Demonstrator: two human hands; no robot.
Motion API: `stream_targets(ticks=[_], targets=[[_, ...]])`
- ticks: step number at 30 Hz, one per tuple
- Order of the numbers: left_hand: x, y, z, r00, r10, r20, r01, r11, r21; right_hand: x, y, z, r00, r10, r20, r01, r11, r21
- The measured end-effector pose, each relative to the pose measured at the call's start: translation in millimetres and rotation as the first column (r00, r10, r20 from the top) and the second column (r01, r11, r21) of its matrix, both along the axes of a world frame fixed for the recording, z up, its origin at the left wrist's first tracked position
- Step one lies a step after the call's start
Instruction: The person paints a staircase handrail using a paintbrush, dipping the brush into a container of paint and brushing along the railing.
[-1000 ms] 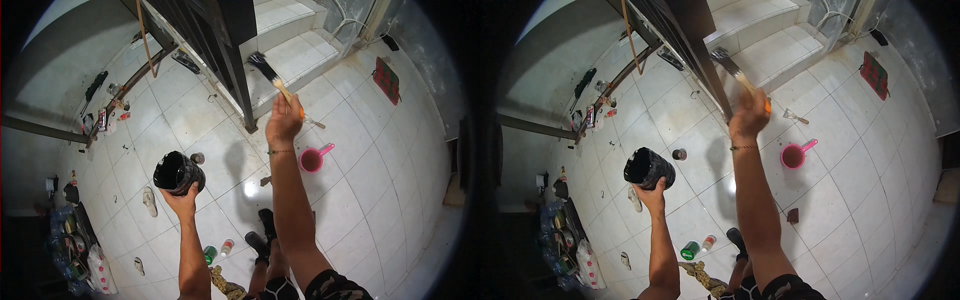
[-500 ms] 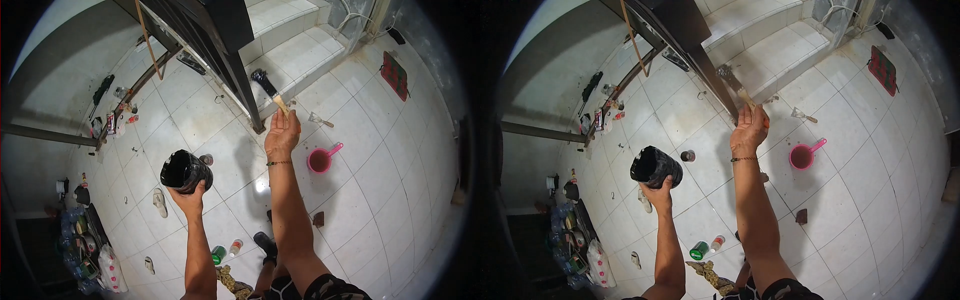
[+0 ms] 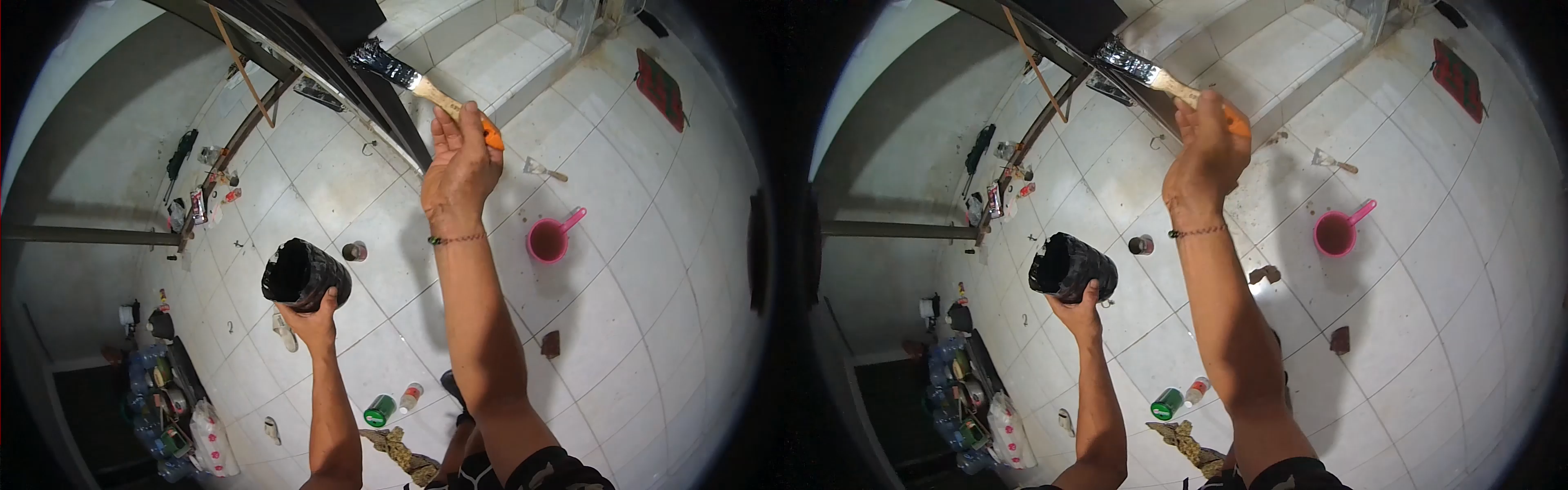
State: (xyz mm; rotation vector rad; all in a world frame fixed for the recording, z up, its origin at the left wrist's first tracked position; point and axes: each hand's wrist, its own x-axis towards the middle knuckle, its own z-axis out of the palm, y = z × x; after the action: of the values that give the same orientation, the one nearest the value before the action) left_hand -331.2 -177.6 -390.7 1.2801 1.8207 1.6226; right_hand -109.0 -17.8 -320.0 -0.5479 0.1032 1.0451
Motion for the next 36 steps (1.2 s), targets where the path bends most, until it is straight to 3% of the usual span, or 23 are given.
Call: stream_targets(ticks=[3,6,11,15,17,19,22,25,27,33,36], targets=[[6,-6,-1,1.000,0.009,-0.001,-0.009,0.999,-0.039,2,11,-15,1.000,-0.014,0.016,0.014,1.000,-0.024],[12,-11,-4,1.000,-0.007,-0.013,0.007,0.999,-0.049,-4,33,-17,0.996,-0.012,-0.086,0.024,0.990,0.136],[15,-12,-5,0.996,-0.045,-0.077,0.041,0.998,-0.054,-4,22,-16,0.995,0.064,-0.078,-0.048,0.980,0.195],[21,-9,-7,0.997,-0.080,-0.025,0.078,0.995,-0.056,8,31,-34,0.985,0.051,-0.165,-0.020,0.983,0.183],[25,-8,-7,0.995,-0.092,-0.036,0.091,0.995,-0.036,6,42,-30,0.980,0.047,-0.195,0.008,0.962,0.272],[26,-4,-9,0.995,-0.050,0.090,0.050,0.999,-0.004,-2,47,-31,0.968,0.033,-0.249,0.033,0.966,0.257],[34,6,-8,0.991,-0.055,0.121,0.050,0.998,0.040,-8,42,-51,0.996,0.045,-0.075,-0.011,0.915,0.404],[39,22,-12,0.989,-0.070,0.127,0.060,0.995,0.081,9,46,-71,0.999,-0.015,0.045,-0.005,0.915,0.404],[48,29,-11,0.981,-0.099,0.168,0.079,0.989,0.123,22,51,-75,1.000,0.001,0.010,-0.005,0.912,0.410],[55,50,-16,0.972,-0.049,0.229,0.004,0.981,0.192,49,50,-89,0.987,0.033,0.156,-0.110,0.850,0.514],[48,57,-22,0.981,-0.061,0.186,0.024,0.980,0.197,67,56,-90,0.895,-0.135,0.425,-0.155,0.800,0.580]])
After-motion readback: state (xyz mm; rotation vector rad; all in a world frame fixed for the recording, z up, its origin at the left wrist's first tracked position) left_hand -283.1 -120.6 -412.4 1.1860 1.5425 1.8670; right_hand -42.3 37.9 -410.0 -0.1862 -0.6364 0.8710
